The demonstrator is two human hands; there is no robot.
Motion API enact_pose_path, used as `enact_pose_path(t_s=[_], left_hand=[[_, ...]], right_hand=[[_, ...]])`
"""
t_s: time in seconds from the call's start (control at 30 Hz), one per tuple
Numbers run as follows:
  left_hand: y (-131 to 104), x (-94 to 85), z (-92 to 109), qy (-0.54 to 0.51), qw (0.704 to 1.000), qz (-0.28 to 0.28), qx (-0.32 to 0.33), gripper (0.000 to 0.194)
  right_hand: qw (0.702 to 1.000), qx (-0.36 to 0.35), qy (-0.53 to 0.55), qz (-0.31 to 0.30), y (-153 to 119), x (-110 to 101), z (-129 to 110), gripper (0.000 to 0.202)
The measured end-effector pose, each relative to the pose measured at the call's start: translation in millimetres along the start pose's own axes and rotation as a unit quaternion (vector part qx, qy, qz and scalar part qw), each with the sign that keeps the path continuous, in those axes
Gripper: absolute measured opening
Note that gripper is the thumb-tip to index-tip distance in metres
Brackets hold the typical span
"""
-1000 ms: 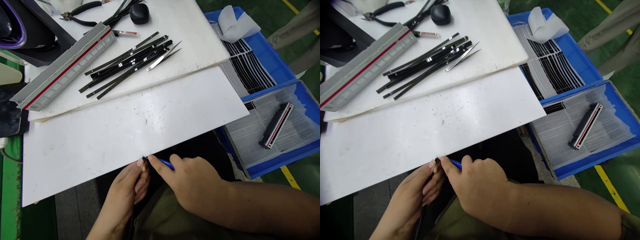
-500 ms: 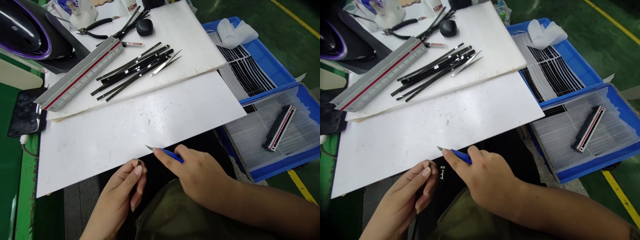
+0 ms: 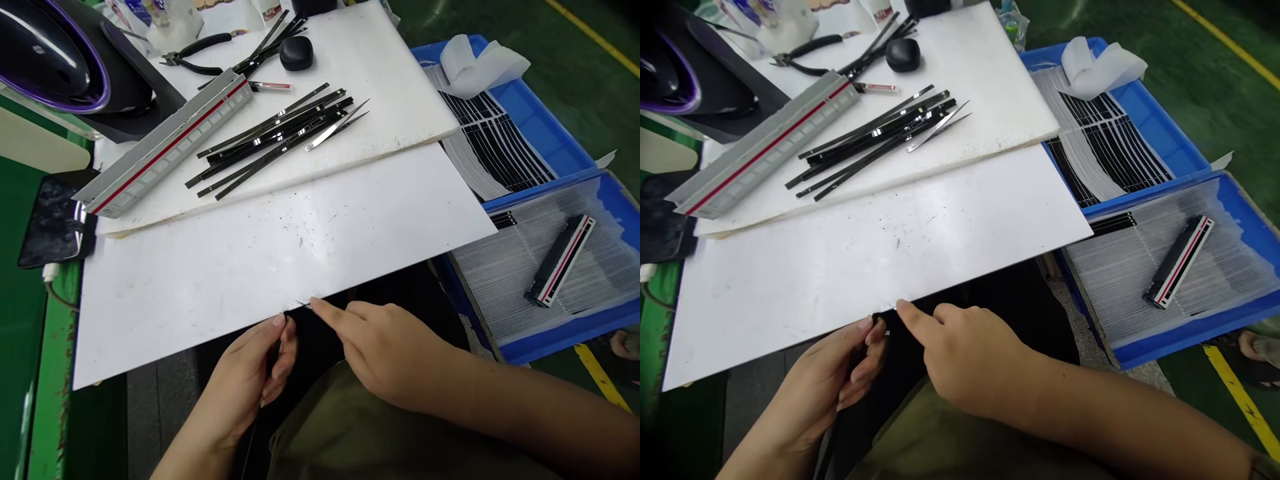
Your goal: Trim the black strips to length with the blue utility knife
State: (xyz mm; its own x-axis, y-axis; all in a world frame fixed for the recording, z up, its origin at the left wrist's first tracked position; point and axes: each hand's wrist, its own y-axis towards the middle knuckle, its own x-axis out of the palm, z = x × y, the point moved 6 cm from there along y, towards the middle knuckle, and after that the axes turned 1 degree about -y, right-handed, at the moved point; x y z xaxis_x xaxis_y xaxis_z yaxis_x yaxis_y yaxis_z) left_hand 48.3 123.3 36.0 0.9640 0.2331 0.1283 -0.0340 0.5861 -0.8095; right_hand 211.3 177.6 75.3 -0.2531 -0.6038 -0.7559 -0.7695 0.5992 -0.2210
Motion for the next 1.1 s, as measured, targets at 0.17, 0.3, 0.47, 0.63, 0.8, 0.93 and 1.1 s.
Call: enact_pose_path(t_s=[0.17, 0.3, 0.47, 0.63, 0.8, 0.93, 1.1], left_hand=[[-1, 3.2, 2, 0.013, 1.000, 0.012, 0.005, 0.038], [-4, 5.6, 5, 0.027, 1.000, 0.016, 0.002, 0.040], [-3, 5.5, 4, 0.039, 0.999, 0.018, 0.004, 0.043], [-3, 4.7, 2, 0.043, 0.999, 0.025, 0.004, 0.045], [-2, 1.7, -1, 0.038, 0.999, 0.028, 0.001, 0.047], [-1, 1.3, 0, 0.051, 0.998, 0.027, 0.006, 0.048], [-2, 1.5, 2, 0.065, 0.998, 0.025, 0.010, 0.048]], right_hand=[[1.000, -0.022, -0.009, 0.002, 9, 1, -3, 0.061], [0.999, -0.031, -0.022, -0.004, 12, 1, -4, 0.060], [0.997, -0.049, -0.052, 0.008, 14, -4, -5, 0.059], [0.995, -0.063, -0.078, 0.019, 13, -6, -6, 0.058], [0.991, -0.070, -0.108, 0.018, 12, -4, -9, 0.060], [0.991, -0.068, -0.114, 0.021, 12, -3, -8, 0.061], [0.995, -0.060, -0.078, 0.020, 13, -5, -5, 0.059]])
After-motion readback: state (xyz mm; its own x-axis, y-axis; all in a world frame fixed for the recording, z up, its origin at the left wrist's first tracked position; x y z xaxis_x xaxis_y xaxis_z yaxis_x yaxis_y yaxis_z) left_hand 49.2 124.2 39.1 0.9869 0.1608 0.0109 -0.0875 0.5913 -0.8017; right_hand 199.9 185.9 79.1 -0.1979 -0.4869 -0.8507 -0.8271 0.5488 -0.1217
